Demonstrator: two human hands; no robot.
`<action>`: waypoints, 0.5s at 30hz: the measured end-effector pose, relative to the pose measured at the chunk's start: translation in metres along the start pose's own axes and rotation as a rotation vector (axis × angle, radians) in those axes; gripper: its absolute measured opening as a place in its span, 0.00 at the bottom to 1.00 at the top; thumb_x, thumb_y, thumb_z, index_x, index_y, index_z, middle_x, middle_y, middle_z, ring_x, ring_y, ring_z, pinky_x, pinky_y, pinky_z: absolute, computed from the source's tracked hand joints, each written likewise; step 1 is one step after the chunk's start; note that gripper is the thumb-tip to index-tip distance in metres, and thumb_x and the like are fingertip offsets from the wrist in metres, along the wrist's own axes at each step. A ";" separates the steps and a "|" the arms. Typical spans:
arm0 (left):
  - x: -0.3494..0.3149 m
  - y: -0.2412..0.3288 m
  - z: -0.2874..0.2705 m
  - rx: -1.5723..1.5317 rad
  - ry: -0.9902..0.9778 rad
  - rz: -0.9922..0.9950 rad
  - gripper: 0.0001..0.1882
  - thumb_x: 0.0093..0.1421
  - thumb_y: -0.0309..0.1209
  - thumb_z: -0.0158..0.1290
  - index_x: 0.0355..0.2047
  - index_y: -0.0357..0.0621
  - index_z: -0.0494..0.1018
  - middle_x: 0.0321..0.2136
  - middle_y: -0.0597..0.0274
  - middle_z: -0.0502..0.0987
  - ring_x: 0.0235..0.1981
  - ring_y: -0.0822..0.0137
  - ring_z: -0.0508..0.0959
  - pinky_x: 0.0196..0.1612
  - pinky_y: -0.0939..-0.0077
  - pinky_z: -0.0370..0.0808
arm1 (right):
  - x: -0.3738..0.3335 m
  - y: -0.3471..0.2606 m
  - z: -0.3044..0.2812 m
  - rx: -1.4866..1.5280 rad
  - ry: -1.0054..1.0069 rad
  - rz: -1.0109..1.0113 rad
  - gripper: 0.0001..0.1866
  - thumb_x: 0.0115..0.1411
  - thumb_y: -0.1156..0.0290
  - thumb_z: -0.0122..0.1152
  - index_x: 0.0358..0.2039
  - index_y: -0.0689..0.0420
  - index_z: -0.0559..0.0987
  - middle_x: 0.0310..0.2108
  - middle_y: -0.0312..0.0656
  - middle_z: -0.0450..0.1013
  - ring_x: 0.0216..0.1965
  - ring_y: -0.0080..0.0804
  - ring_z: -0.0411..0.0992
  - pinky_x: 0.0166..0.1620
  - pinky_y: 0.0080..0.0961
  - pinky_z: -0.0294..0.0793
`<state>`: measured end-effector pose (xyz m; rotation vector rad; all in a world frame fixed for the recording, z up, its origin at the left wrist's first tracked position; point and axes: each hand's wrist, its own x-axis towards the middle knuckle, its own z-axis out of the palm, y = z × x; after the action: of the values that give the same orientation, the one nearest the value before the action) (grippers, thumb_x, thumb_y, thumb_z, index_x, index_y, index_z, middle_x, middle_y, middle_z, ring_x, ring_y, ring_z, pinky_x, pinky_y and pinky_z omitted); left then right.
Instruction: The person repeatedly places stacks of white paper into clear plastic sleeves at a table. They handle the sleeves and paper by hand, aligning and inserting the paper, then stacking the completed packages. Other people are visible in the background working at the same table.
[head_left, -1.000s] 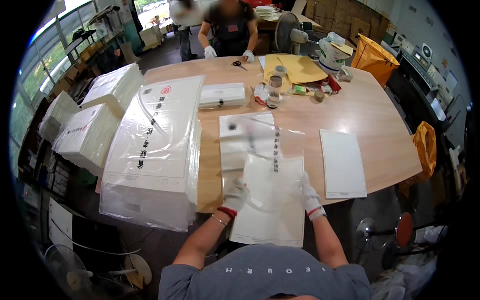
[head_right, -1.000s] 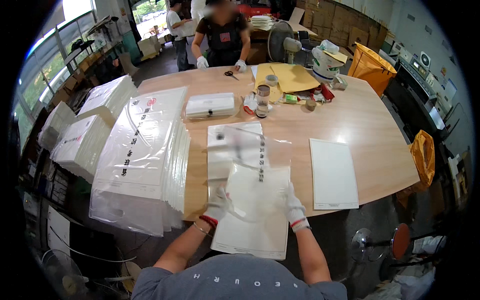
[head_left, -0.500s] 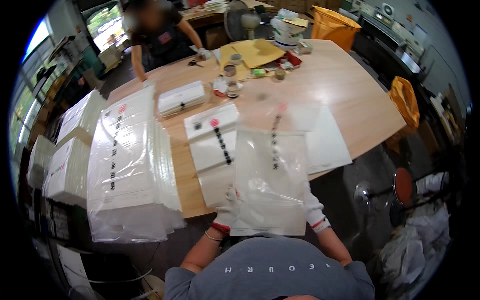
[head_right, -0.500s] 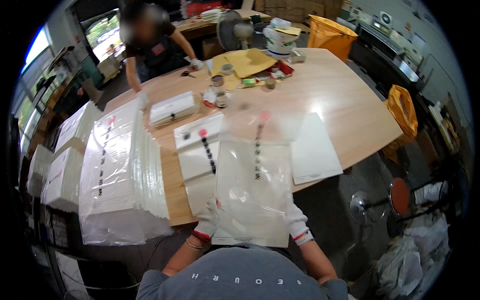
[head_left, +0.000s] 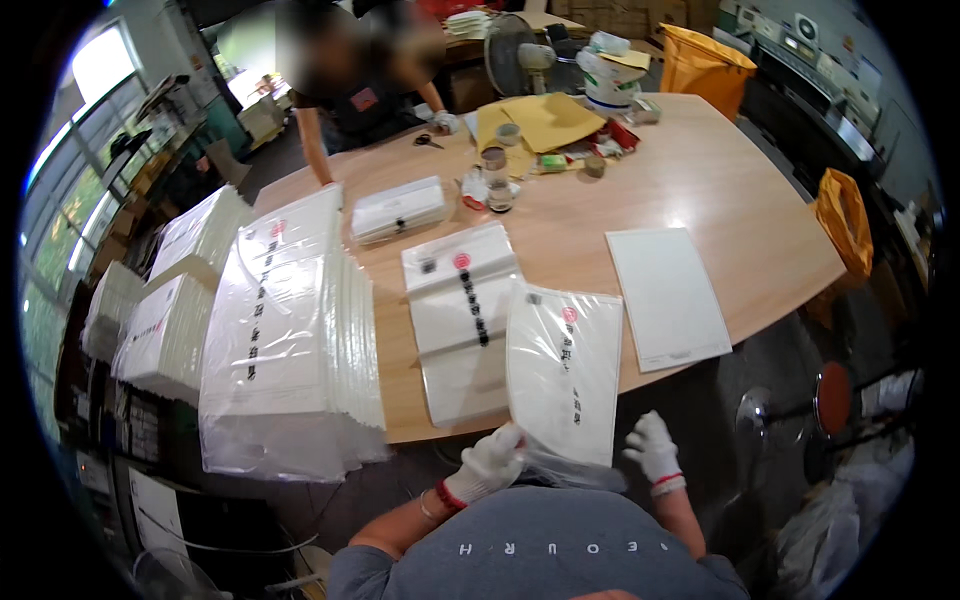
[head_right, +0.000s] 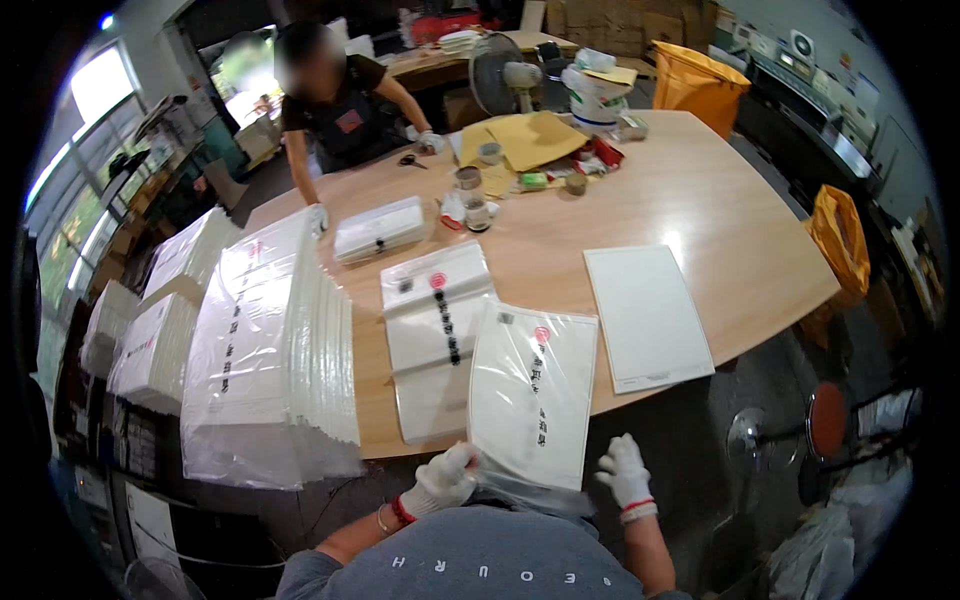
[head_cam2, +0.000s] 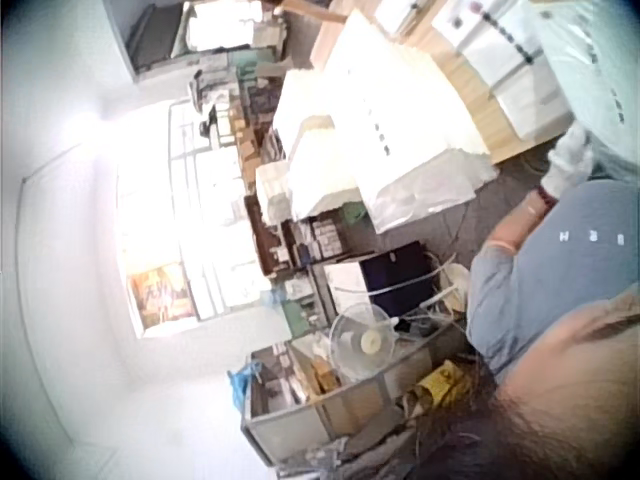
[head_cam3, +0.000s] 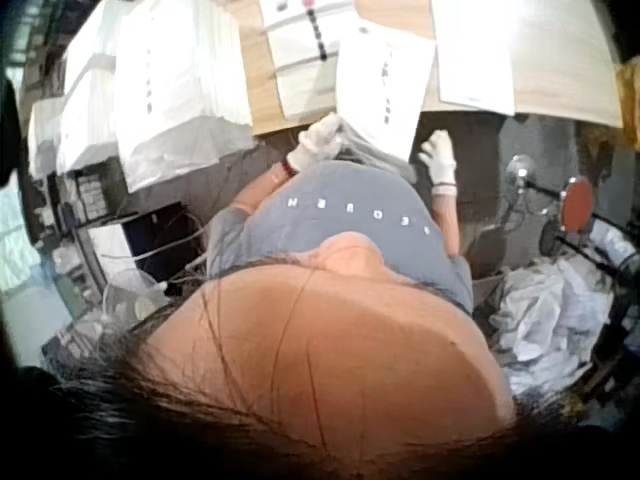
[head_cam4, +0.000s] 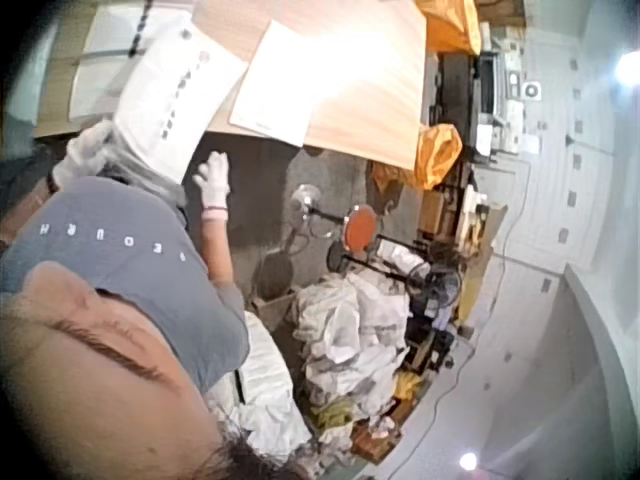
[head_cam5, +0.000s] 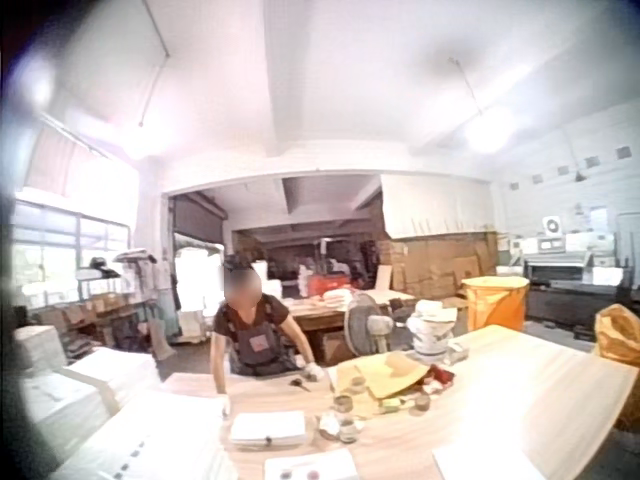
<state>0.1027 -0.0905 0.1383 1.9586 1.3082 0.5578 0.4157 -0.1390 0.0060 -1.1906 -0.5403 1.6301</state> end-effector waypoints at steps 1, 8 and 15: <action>0.002 0.012 -0.014 0.034 0.023 0.112 0.10 0.48 0.26 0.51 0.33 0.47 0.69 0.24 0.58 0.69 0.25 0.60 0.73 0.26 0.70 0.70 | 0.026 0.029 -0.016 0.127 -0.269 -0.028 0.21 0.59 0.65 0.51 0.51 0.59 0.67 0.39 0.34 0.70 0.40 0.24 0.67 0.44 0.23 0.67; -0.076 0.022 -0.134 -0.389 0.843 0.506 0.12 0.58 0.36 0.48 0.23 0.42 0.69 0.29 0.57 0.74 0.30 0.65 0.74 0.35 0.74 0.72 | 0.040 -0.090 0.249 0.170 -0.439 -0.232 0.23 0.58 0.72 0.51 0.52 0.67 0.63 0.46 0.42 0.67 0.46 0.28 0.65 0.49 0.23 0.64; -0.162 -0.122 -0.302 -0.319 1.113 0.368 0.12 0.62 0.32 0.37 0.40 0.40 0.66 0.35 0.66 0.65 0.37 0.72 0.67 0.44 0.78 0.64 | 0.017 -0.077 0.412 -0.364 -1.192 0.210 0.18 0.62 0.62 0.47 0.45 0.62 0.70 0.34 0.38 0.71 0.24 0.20 0.69 0.26 0.16 0.71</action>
<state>-0.2420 -0.1143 0.2501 1.6049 1.2896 2.0961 0.0840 -0.0136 0.2306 -0.3754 -1.5291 2.4117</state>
